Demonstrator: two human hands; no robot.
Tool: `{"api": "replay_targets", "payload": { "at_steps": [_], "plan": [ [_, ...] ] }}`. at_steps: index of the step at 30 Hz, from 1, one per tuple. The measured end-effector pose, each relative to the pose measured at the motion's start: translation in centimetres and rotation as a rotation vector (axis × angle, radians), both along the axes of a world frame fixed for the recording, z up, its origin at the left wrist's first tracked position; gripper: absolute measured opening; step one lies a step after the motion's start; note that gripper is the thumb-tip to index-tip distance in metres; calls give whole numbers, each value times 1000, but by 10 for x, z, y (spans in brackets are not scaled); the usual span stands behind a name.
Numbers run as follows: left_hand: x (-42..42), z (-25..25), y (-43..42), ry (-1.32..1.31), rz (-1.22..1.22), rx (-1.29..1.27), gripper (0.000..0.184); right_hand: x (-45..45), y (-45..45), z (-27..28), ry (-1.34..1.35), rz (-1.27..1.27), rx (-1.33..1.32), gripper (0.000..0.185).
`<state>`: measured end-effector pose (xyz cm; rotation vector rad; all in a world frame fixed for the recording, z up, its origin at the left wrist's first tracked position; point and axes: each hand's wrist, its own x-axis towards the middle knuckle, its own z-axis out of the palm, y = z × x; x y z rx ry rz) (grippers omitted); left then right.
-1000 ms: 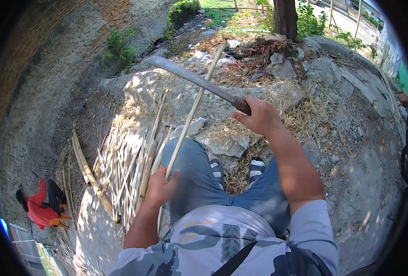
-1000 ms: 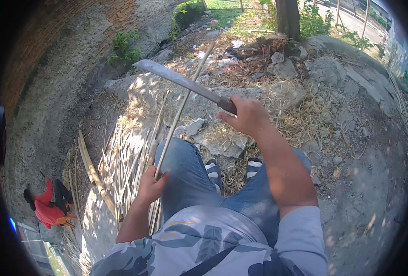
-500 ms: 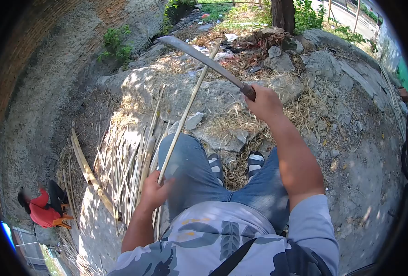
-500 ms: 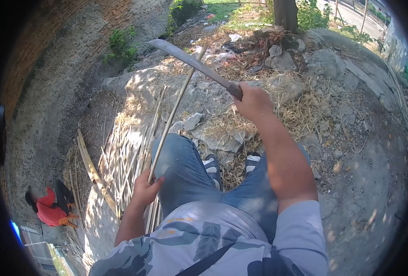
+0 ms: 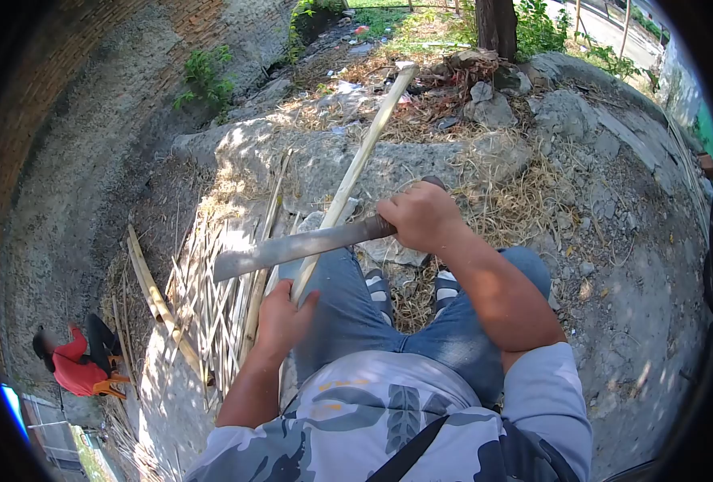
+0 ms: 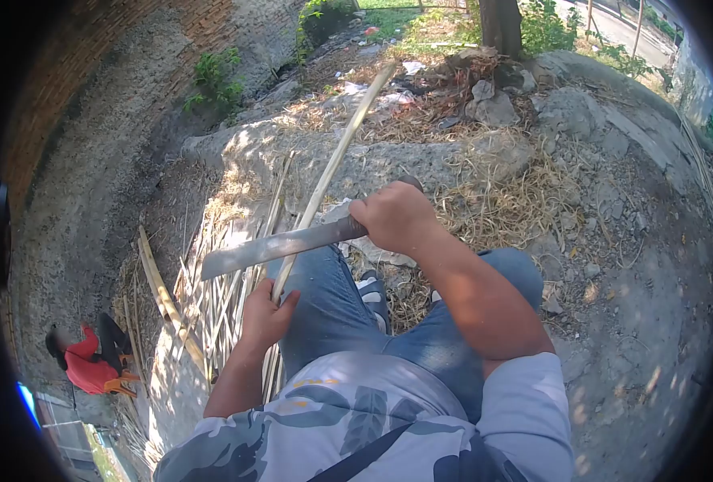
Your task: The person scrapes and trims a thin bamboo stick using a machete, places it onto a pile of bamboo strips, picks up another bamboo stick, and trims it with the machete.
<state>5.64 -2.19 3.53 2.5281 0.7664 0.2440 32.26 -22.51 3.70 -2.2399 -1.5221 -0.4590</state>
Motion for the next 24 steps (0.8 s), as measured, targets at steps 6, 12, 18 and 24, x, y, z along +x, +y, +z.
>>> {"api": "replay_targets", "payload": {
  "at_steps": [6, 12, 18, 24],
  "plan": [
    [-1, 17, -2, 81, 101, -63, 36, 32, -21, -3, 184, -266, 51, 23],
    [3, 7, -7, 42, 100, -93, 33, 6, -5, -10, 85, -73, 51, 23],
    [-3, 3, 3, 32, 33, 7, 32, 13, 4, -15, -188, 51, 107, 23],
    [-25, 7, 3, -9, 65, -7, 27, 35, -21, -3, 114, -311, 57, 21]
  ]
}}
